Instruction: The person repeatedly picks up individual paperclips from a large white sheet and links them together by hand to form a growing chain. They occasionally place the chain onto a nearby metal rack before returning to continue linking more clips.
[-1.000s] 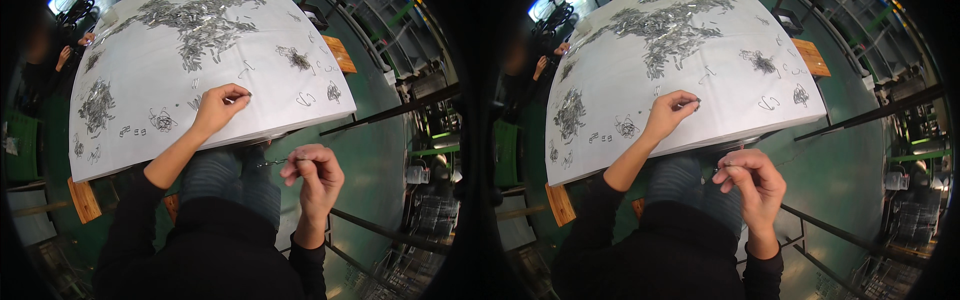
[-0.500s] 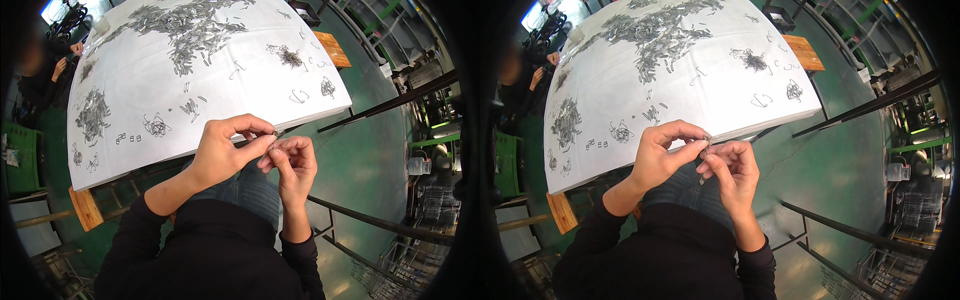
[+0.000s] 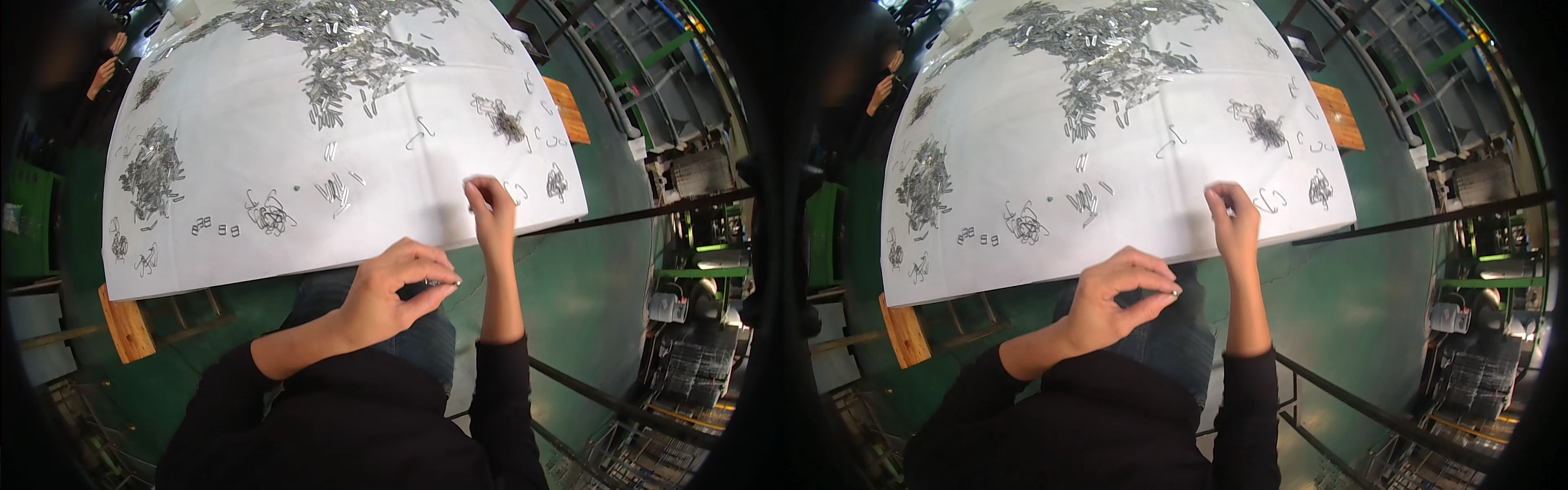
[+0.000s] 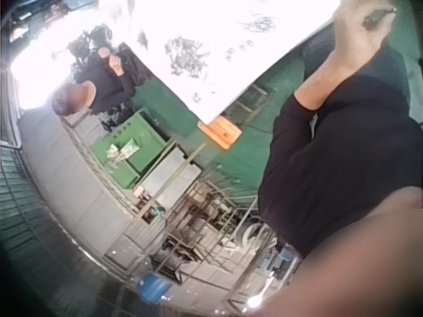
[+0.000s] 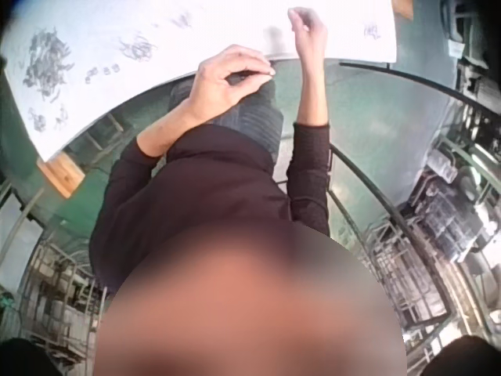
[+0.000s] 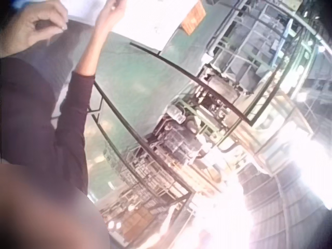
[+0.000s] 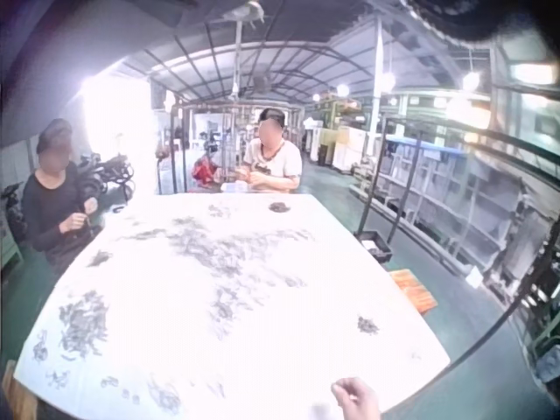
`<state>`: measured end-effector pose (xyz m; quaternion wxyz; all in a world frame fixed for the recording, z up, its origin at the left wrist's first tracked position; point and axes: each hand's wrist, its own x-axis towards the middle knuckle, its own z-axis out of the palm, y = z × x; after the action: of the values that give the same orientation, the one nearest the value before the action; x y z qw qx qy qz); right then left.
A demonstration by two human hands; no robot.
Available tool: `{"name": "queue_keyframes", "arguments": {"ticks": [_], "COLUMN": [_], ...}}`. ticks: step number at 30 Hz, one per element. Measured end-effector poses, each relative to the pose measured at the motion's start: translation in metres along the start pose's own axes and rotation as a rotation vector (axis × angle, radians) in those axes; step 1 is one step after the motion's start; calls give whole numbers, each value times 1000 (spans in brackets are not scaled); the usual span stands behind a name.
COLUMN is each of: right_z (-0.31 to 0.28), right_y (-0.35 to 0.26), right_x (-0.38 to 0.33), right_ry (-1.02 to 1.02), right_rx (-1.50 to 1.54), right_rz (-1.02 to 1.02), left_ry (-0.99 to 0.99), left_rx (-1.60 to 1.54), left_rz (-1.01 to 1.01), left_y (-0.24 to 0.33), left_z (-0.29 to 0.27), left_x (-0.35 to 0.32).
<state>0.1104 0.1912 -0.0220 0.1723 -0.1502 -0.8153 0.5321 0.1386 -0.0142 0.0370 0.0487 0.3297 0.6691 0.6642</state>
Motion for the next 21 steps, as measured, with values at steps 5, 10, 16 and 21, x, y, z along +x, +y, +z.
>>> {"name": "queue_keyframes", "arguments": {"ticks": [5,10,16,21], "right_z": [65,86,28,-13], "right_y": [29,32,7,-41], "right_x": [118,151,79,-36], "right_ry": [-132,-340,-408,-236], "right_rx": [-630,-960,-30,534], "right_rz": [50,28,281,321], "left_ry": [14,29,66,57], "left_rx": [4,-3,17,12], "left_rz": [-29,-16,31,46], "left_y": [-9,-18,-28,-32], "left_z": [2,3,3,6], "left_x": [-11,-17,-20,-22]}}
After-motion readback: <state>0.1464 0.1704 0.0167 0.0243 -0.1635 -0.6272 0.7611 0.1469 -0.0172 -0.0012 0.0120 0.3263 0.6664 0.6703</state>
